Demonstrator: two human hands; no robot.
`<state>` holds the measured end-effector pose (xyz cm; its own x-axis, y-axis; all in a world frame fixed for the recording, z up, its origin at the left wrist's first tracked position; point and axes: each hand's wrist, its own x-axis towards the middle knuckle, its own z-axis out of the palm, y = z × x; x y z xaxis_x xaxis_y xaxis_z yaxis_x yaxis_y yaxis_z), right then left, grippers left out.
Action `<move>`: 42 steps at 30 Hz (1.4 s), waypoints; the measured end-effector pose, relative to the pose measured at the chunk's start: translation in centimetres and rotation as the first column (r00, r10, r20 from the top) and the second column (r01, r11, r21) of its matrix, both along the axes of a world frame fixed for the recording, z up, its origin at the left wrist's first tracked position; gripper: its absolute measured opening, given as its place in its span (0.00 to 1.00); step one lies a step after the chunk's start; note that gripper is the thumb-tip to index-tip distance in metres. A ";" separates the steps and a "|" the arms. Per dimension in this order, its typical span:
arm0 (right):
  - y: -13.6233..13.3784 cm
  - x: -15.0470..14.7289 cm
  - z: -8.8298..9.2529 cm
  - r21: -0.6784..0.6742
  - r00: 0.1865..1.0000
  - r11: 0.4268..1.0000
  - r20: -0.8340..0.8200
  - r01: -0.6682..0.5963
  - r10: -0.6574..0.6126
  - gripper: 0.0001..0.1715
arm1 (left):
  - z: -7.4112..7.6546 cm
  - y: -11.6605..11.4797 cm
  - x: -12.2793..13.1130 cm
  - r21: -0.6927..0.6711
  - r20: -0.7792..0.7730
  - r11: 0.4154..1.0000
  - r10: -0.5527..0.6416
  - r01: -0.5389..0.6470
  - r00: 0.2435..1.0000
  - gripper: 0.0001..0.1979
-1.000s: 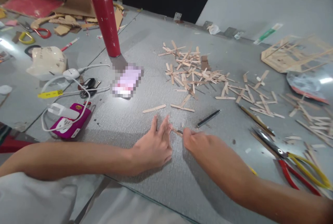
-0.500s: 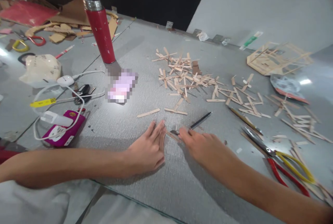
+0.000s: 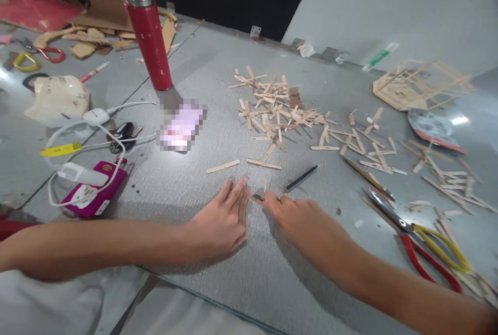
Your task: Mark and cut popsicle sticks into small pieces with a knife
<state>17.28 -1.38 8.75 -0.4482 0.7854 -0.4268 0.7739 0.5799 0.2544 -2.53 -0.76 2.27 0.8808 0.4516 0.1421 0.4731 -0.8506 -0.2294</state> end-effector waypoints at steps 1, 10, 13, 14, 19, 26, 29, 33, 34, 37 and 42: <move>0.0 0.0 0.1 -0.004 1.000 1.000 0.000 -0.008 0.008 0.23 | 0.0 0.0 0.0 0.001 0.006 1.000 0.000 0.000 1.000 0.29; 0.3 0.4 0.1 -0.035 0.998 0.998 0.001 -0.059 0.059 0.25 | -0.1 0.0 0.0 -0.023 0.022 1.000 -0.001 0.001 1.000 0.30; 0.1 0.2 0.0 -0.019 0.999 0.999 0.028 -0.034 0.035 0.24 | 0.0 0.0 0.0 -0.037 0.018 0.999 0.003 -0.002 1.000 0.31; 0.0 0.1 -0.1 0.001 0.999 1.000 0.041 -0.031 0.031 0.23 | 0.0 0.0 0.0 -0.034 0.018 0.999 0.002 -0.001 1.000 0.31; -0.1 -0.8 0.4 0.124 0.989 0.988 0.129 -0.093 0.077 0.20 | 0.2 0.1 0.1 0.011 0.012 1.000 -0.013 0.013 1.000 0.30; 0.5 -1.5 1.3 0.009 0.992 0.998 0.108 -0.065 0.064 0.19 | 0.3 0.1 0.1 0.048 -0.006 0.998 -0.028 0.029 1.000 0.28; 0.8 -1.1 0.8 -0.035 0.997 0.999 0.081 0.004 -0.001 0.18 | 0.2 0.1 0.1 0.051 -0.003 0.998 -0.020 0.020 1.000 0.28; 0.8 0.0 -0.2 -0.053 1.000 0.999 0.024 -0.003 0.004 0.21 | 0.0 0.2 0.1 0.042 0.004 0.999 -0.010 0.010 1.000 0.29; 0.8 0.3 -0.5 -0.044 1.000 0.999 0.009 -0.027 0.027 0.21 | 0.0 0.2 0.1 0.037 -0.001 0.999 -0.013 0.013 1.000 0.29; 0.6 1.0 -1.0 -0.010 0.998 0.998 -0.013 -0.058 0.058 0.18 | 0.0 0.1 0.1 0.021 -0.017 1.000 -0.011 0.012 1.000 0.30; 0.6 1.3 -1.4 0.015 0.998 0.998 -0.014 -0.056 0.056 0.18 | 0.1 0.1 0.0 0.005 -0.008 1.000 -0.006 0.006 1.000 0.29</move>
<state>18.56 -0.80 7.31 -0.4977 0.7652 -0.4083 0.7443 0.6185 0.2519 -2.52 -0.65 2.35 0.8845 0.4460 0.1372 0.4665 -0.8522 -0.2371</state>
